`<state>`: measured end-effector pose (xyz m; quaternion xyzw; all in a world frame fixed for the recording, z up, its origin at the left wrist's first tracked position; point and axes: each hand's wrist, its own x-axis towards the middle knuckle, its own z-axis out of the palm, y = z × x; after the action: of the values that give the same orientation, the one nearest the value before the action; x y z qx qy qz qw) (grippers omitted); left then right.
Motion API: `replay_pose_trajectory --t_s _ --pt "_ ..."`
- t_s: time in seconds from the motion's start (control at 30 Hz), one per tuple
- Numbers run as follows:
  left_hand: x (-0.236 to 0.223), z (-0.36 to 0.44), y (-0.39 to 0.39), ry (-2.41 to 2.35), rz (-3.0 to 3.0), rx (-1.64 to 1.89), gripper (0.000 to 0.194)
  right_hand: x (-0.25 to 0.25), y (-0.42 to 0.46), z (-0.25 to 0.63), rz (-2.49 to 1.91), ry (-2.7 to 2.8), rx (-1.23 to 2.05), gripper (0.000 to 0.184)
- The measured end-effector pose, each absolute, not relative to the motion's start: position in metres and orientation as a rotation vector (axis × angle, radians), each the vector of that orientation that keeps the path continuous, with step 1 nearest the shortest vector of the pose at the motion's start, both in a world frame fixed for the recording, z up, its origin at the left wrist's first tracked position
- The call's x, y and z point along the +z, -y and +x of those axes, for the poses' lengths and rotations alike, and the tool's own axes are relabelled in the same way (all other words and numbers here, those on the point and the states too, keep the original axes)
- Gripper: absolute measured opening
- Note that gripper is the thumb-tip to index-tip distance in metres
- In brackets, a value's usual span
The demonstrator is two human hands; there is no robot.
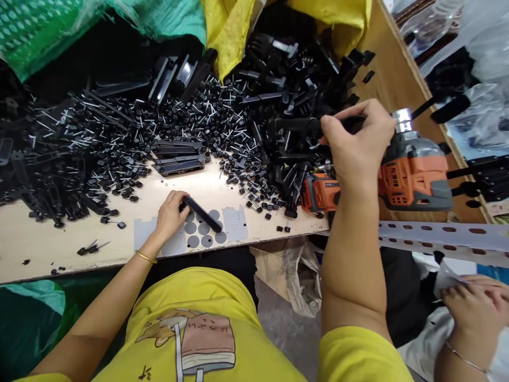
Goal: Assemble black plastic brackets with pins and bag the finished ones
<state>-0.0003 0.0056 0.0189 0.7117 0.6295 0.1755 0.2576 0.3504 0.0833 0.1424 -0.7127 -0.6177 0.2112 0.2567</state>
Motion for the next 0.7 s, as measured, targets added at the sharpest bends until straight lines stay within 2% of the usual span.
replay_pose_trajectory --t_s 0.3,0.4,0.47,0.53,0.7 --pt "0.04 -0.016 0.029 -2.113 1.738 0.156 0.017 0.098 -0.067 0.232 -1.882 1.843 1.219 0.044" --pt "0.039 -0.021 0.034 -2.137 1.722 0.164 0.017 0.088 -0.07 0.213 -1.951 1.899 1.113 0.054" --pt "0.034 -0.024 0.036 -2.134 1.73 0.212 0.017 0.085 -0.064 0.207 -2.018 1.932 0.932 0.05" --pt "0.029 -0.025 0.037 -2.125 1.739 0.259 0.017 0.081 -0.052 0.204 -2.091 2.018 0.836 0.038" --pt "0.03 -0.027 0.04 -2.136 1.728 0.203 0.019 0.052 -0.022 0.195 -2.109 2.159 1.034 0.024"
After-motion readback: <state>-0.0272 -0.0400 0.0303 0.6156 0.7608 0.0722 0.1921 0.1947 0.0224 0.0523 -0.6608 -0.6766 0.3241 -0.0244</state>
